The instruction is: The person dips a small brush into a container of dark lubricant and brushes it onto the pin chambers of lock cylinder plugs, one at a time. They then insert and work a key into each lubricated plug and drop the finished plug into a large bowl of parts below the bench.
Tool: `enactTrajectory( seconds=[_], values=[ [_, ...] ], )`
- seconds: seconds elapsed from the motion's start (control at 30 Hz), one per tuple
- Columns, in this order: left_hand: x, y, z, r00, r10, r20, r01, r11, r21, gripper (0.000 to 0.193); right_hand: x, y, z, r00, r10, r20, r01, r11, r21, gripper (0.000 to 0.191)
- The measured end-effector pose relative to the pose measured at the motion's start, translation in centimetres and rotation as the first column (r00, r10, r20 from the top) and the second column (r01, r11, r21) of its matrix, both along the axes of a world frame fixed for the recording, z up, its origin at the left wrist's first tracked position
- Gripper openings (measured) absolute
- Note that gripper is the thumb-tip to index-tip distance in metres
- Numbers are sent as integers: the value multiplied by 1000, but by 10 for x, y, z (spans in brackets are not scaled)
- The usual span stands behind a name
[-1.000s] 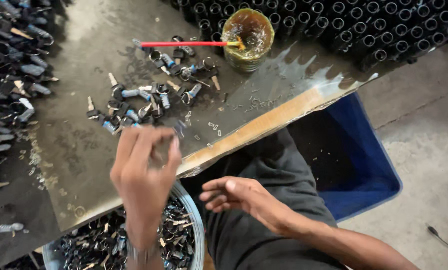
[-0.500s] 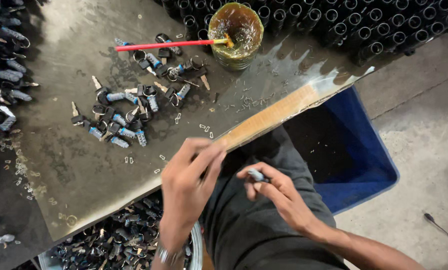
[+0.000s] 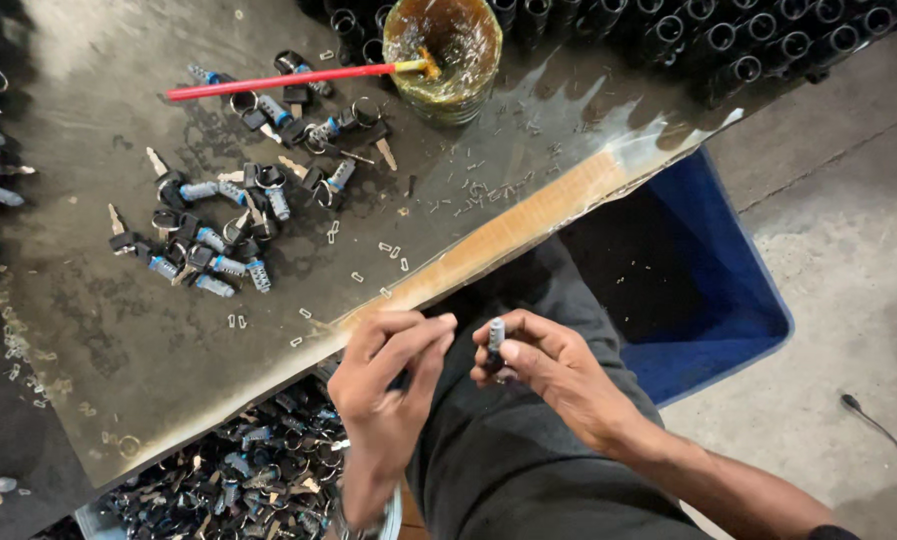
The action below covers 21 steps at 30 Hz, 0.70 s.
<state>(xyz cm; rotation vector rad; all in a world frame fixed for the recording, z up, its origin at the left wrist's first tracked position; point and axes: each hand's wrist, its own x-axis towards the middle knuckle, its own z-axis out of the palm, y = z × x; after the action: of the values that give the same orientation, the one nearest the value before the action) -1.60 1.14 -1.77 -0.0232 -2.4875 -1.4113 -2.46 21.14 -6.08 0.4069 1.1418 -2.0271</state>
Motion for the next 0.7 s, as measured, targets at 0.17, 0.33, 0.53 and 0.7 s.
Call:
enactTrajectory(
  seconds=[0.17, 0.33, 0.53, 0.7],
  values=[
    [20, 13, -1, 976, 41, 214, -136, 883, 450, 18, 0, -2, 1, 1000, -28, 1, 28, 996, -88, 29],
    [23, 19, -10, 951, -11, 309, -218, 684, 696, 14, 5, -2, -4, 993, -19, -115, 10, 997, -79, 26],
    [27, 20, -5, 954, 28, 300, -205, 791, 577, 14, 0, -7, 3, 886, 98, -454, -11, 981, 192, 19],
    [31, 23, 1, 968, 97, 231, -205, 837, 508, 12, -5, -5, 20, 583, 373, -722, 117, 841, 529, 26]
  ],
)
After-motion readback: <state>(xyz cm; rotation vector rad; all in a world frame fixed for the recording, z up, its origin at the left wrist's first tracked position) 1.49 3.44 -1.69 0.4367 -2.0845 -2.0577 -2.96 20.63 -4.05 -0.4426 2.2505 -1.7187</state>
